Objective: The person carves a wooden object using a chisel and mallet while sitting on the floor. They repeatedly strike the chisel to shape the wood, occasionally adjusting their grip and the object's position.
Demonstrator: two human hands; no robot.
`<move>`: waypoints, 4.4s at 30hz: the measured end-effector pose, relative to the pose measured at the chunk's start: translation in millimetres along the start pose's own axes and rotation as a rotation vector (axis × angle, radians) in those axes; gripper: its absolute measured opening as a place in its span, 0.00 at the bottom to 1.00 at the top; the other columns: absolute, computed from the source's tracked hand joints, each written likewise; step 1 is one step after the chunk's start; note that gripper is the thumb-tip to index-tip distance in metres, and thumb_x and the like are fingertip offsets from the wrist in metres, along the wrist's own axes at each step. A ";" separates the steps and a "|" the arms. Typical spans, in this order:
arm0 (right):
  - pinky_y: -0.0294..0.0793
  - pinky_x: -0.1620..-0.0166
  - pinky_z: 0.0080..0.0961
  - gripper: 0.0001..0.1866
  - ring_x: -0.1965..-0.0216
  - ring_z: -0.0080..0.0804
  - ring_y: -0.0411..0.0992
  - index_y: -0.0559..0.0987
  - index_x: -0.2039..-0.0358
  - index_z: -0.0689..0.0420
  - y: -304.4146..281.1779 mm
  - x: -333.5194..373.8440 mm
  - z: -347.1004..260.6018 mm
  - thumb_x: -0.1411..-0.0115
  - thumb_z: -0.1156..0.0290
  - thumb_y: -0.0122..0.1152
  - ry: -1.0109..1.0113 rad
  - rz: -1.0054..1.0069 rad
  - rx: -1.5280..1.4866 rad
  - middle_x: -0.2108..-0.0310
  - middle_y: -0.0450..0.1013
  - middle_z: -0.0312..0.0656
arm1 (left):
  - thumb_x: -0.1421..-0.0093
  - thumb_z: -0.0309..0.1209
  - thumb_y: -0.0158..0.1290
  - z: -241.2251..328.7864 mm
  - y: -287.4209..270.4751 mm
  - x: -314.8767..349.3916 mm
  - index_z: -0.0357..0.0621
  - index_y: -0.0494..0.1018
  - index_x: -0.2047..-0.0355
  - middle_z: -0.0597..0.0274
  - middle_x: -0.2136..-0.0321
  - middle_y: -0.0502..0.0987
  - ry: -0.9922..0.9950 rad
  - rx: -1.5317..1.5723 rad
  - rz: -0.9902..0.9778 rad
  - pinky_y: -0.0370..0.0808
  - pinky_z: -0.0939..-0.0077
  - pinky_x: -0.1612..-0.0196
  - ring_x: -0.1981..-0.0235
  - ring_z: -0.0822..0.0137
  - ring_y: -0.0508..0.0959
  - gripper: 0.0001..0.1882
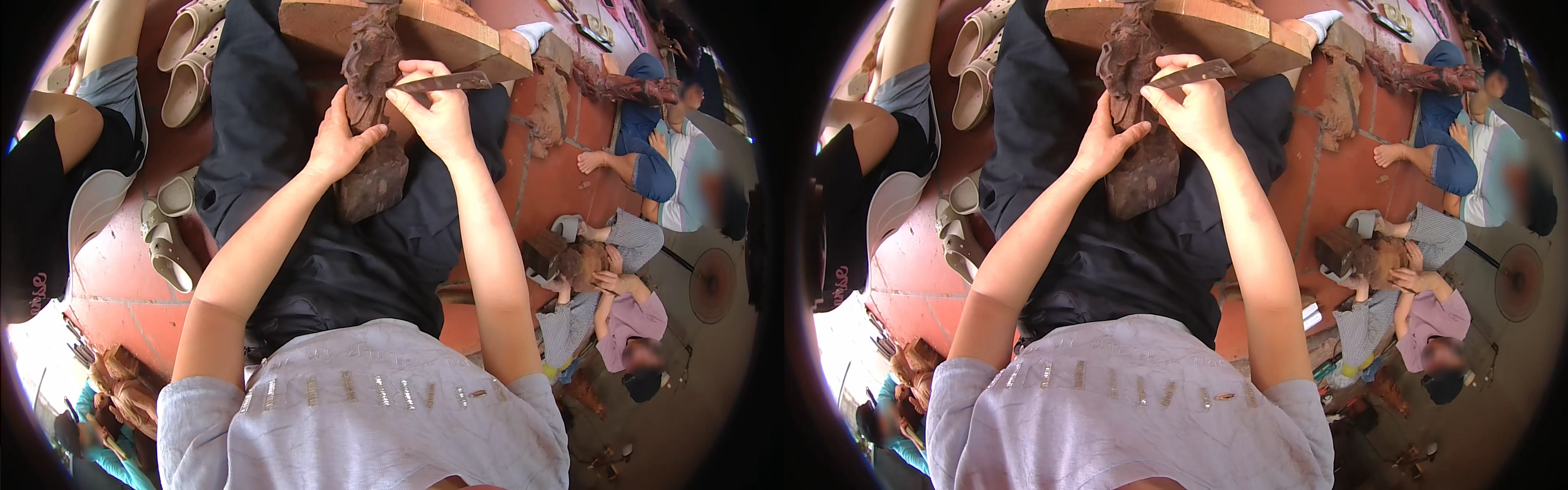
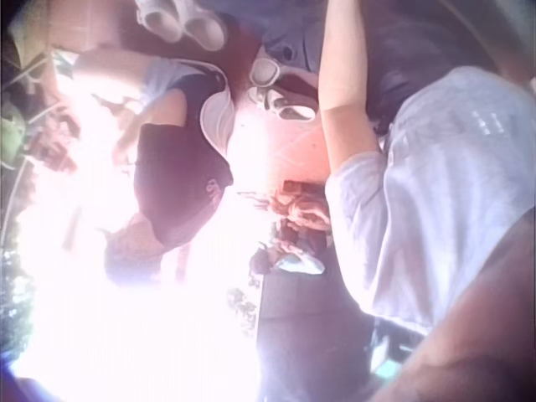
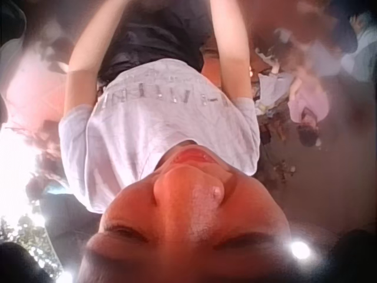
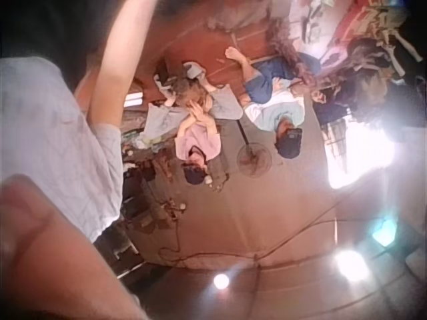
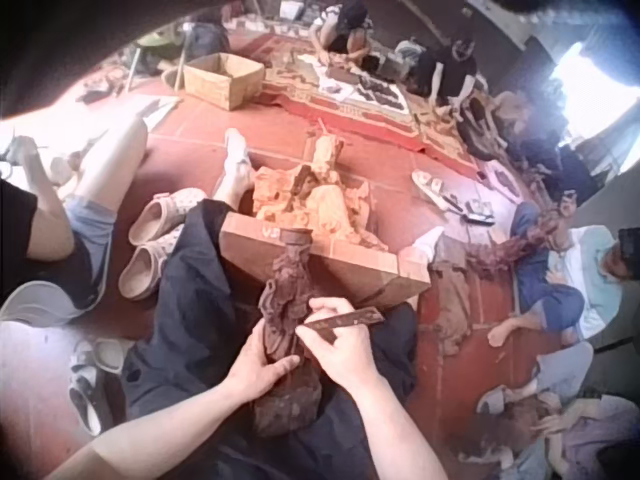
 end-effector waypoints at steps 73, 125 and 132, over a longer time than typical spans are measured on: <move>0.73 0.54 0.39 0.11 0.61 0.48 0.73 0.80 0.81 0.63 34.3 7.0 20.7 0.56 0.67 0.70 -0.044 0.283 0.079 0.69 0.74 0.48 | 0.36 0.36 0.59 10.2 -0.6 11.8 0.36 0.46 0.30 0.50 0.33 0.57 -0.036 0.140 -0.083 0.57 0.65 0.33 0.34 0.59 0.61 0.44; 0.80 0.57 0.26 0.10 0.62 0.29 0.79 0.76 0.62 0.64 -24.7 -55.0 -5.9 0.31 0.68 0.57 0.050 0.141 -0.287 0.64 0.78 0.43 | 0.45 0.49 0.64 14.3 -5.3 5.5 0.43 0.39 0.28 0.40 0.35 0.59 -0.054 0.052 -0.079 0.60 0.60 0.33 0.34 0.47 0.61 0.57; 0.74 0.50 0.27 0.10 0.54 0.33 0.77 0.82 0.62 0.61 -27.4 -113.8 -38.8 0.39 0.68 0.66 -0.246 -0.058 0.218 0.56 0.79 0.43 | 0.45 0.50 0.62 19.3 -8.5 7.0 0.44 0.40 0.28 0.39 0.37 0.61 -0.054 -0.034 -0.054 0.63 0.58 0.35 0.36 0.44 0.64 0.56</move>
Point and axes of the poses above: each hand's wrist, its own x-axis away from the middle knuckle, its own y-axis out of the palm, z = x × y, the point moved 4 cm from there along -x, towards the middle knuckle
